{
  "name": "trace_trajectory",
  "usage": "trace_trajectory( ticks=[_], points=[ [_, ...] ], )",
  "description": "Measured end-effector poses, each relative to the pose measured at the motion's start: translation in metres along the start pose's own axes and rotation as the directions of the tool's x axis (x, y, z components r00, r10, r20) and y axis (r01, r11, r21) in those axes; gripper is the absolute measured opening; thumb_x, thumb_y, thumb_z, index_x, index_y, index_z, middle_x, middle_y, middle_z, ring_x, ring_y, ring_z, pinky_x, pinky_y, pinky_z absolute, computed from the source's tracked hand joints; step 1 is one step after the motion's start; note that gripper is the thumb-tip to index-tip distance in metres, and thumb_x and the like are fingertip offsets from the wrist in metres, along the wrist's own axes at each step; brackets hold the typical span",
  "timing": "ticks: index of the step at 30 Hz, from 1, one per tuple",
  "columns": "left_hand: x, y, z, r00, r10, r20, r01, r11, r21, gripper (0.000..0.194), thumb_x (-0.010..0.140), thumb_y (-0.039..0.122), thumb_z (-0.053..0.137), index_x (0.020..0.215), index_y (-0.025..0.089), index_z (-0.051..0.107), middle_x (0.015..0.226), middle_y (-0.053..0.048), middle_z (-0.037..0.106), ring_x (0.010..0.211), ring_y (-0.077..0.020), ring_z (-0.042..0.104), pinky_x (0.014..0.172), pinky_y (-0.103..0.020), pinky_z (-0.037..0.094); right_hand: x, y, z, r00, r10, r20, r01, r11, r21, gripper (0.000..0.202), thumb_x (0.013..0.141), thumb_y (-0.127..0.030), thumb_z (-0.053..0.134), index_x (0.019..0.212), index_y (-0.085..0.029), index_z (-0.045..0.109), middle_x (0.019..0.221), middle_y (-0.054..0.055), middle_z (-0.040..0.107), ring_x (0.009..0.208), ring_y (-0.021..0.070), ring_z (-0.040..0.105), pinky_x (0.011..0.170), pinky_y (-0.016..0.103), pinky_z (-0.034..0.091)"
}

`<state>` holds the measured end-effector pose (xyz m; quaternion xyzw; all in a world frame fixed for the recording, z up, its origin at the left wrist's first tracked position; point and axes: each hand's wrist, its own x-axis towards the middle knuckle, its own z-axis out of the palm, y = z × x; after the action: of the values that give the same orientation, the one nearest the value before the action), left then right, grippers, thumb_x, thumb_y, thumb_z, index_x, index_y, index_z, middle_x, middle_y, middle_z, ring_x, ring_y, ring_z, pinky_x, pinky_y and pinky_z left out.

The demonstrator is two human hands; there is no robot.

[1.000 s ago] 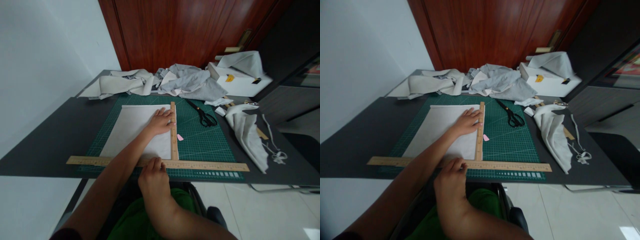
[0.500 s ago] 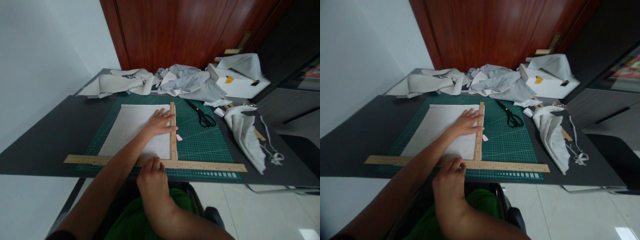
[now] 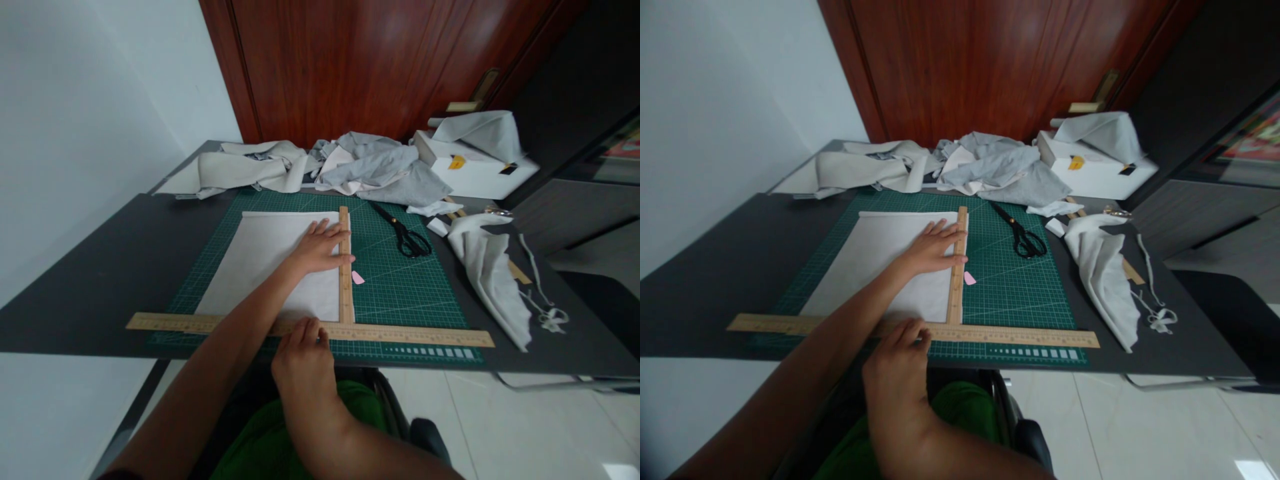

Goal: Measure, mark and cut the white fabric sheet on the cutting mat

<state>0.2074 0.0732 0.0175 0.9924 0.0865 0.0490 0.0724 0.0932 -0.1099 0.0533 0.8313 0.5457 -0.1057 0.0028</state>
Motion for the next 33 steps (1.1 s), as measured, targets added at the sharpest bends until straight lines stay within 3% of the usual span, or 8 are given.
trace_trajectory(
  ticks=[8,15,21,25,33],
  points=[
    [0.001,-0.002,0.001,1.000,-0.002,0.000,0.002,1.000,-0.008,0.078,0.096,0.075,0.046,0.158,0.030,0.042,0.170,-0.002,0.032,0.158,-0.0394,0.021,0.128,-0.057,0.016,0.002,-0.002,0.007,1.000,-0.016,-0.016,0.016,1.000,-0.013,0.045,0.095,-0.002,0.042,0.132,0.008,0.066,0.132,0.039,0.063,0.124,0.0450,0.066,0.094,0.056,0.061],
    [-0.001,-0.006,0.005,1.000,0.009,-0.027,-0.009,1.000,0.009,0.078,0.096,0.075,0.046,0.158,0.026,0.044,0.169,-0.003,0.035,0.157,-0.0398,0.022,0.128,-0.057,0.017,0.003,-0.004,0.025,0.992,-0.042,-0.115,0.036,0.998,-0.048,0.044,0.093,-0.001,0.044,0.129,0.005,0.069,0.128,0.037,0.067,0.121,0.0444,0.068,0.090,0.058,0.062],
    [-0.002,-0.004,0.002,1.000,-0.001,-0.027,0.001,1.000,-0.018,0.098,0.085,0.086,0.052,0.161,0.024,0.037,0.169,-0.010,0.035,0.159,-0.0406,0.018,0.128,-0.059,0.015,0.004,-0.005,0.013,1.000,-0.015,0.005,0.015,1.000,0.003,0.044,0.095,-0.002,0.044,0.133,0.007,0.065,0.134,0.039,0.062,0.128,0.0456,0.063,0.096,0.059,0.059],
    [-0.003,-0.003,0.000,1.000,0.013,0.014,-0.012,1.000,-0.027,0.107,0.079,0.091,0.054,0.161,0.024,0.037,0.170,-0.011,0.030,0.159,-0.0421,0.017,0.127,-0.062,0.009,0.004,-0.004,0.008,1.000,-0.021,-0.003,0.021,0.999,0.028,0.042,0.096,-0.004,0.047,0.132,0.007,0.066,0.133,0.040,0.062,0.128,0.0461,0.063,0.095,0.059,0.059],
    [0.000,-0.003,0.001,0.999,0.009,0.048,-0.008,0.999,-0.035,0.109,0.080,0.092,0.049,0.163,0.024,0.033,0.173,-0.009,0.024,0.160,-0.0401,0.014,0.128,-0.058,0.005,-0.002,-0.001,-0.001,1.000,-0.011,0.028,0.011,1.000,-0.001,0.044,0.098,-0.006,0.043,0.133,0.010,0.064,0.136,0.039,0.062,0.127,0.0446,0.064,0.096,0.054,0.059]
  ],
)
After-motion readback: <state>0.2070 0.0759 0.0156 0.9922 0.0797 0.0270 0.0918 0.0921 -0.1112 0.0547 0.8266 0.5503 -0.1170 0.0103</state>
